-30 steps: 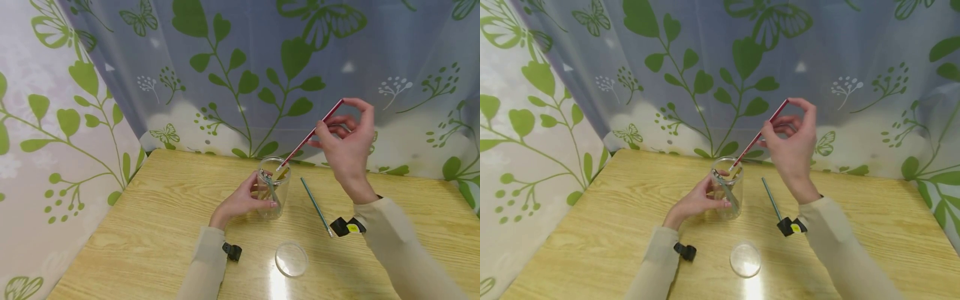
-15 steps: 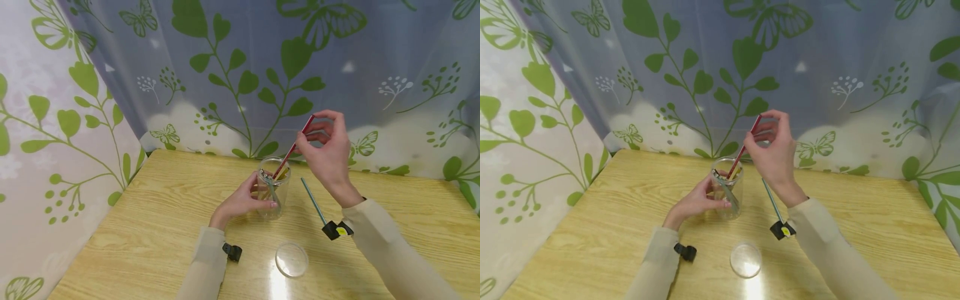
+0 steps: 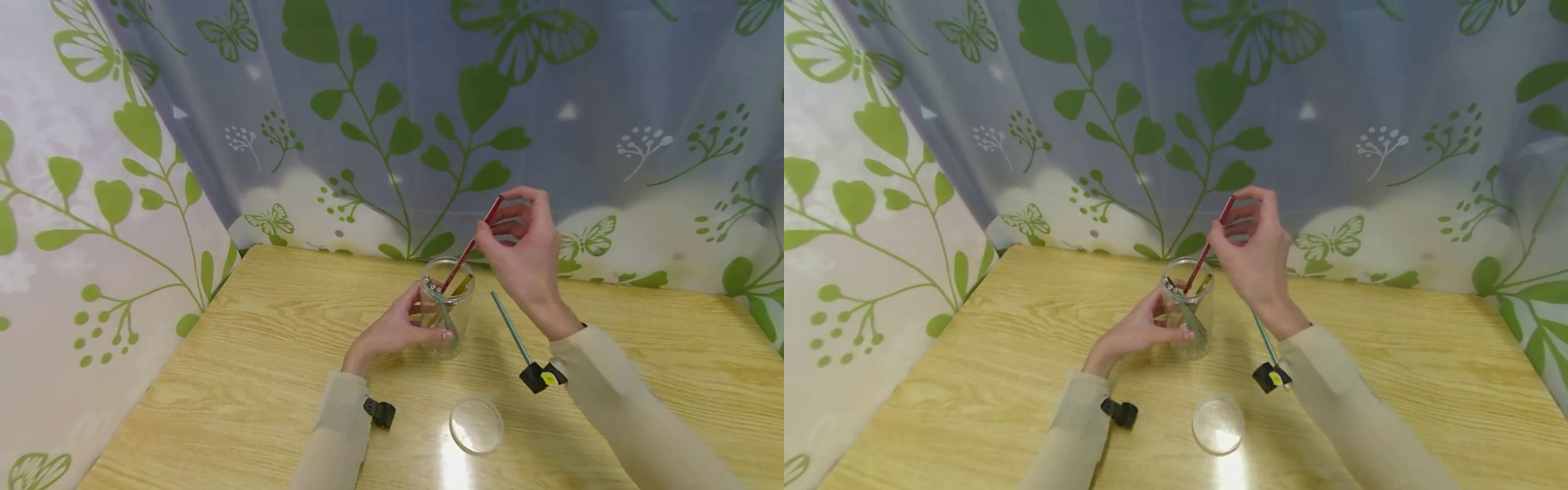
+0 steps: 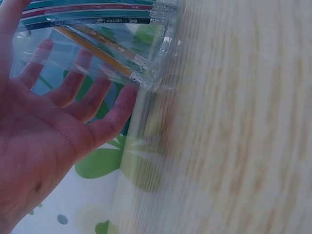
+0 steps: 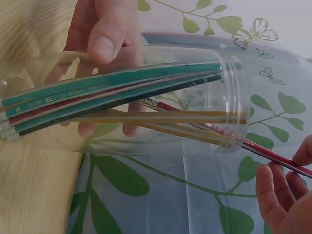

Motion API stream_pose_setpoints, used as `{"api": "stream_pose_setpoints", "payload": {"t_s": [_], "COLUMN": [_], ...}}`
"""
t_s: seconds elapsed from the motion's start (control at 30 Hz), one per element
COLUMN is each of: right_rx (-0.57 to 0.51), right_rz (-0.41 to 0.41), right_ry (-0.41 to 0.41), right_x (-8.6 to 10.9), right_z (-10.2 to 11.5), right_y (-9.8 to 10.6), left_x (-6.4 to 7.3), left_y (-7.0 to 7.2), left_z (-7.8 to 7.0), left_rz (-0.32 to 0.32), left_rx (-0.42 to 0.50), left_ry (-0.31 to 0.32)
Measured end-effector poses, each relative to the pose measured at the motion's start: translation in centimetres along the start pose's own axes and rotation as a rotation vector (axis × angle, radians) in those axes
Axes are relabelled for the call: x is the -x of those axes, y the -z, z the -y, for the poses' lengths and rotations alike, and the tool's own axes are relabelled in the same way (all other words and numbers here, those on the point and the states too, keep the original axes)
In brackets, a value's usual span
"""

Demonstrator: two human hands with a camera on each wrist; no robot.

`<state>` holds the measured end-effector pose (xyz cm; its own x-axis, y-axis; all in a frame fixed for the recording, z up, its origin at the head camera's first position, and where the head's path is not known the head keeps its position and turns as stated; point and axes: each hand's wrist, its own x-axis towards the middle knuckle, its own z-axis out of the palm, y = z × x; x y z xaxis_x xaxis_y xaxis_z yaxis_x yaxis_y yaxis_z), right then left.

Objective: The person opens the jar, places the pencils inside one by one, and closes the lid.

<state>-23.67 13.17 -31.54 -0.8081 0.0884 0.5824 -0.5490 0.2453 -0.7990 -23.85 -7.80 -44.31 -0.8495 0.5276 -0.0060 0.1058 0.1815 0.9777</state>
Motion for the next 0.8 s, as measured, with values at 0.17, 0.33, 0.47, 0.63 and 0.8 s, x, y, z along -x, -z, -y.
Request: {"api": "stream_pose_setpoints", "payload": {"t_s": [0.17,0.33,0.47,0.63,0.8], "right_rx": [0.022,0.08,0.131,0.192,0.234], "right_rz": [0.026,0.064,0.098,0.187,0.276], "right_ry": [0.001,0.012,0.003,-0.002,0.011], "right_x": [0.3,0.8,1.0,1.5,1.8], "right_z": [-0.4,-0.8,-1.0,-1.6,-1.7], "right_y": [-0.5,-0.9,-0.9,-0.8,-0.9], "left_x": [0.0,0.0,0.0,0.0,0.1], "left_y": [-0.1,-0.1,-0.1,-0.1,0.0], "left_z": [0.1,0.1,0.1,0.0,0.0], "left_rz": [-0.006,-0.012,-0.009,-0.003,0.004], "left_rx": [0.002,0.004,0.002,0.003,0.009], "left_ry": [0.009,0.011,0.002,-0.004,-0.01]}}
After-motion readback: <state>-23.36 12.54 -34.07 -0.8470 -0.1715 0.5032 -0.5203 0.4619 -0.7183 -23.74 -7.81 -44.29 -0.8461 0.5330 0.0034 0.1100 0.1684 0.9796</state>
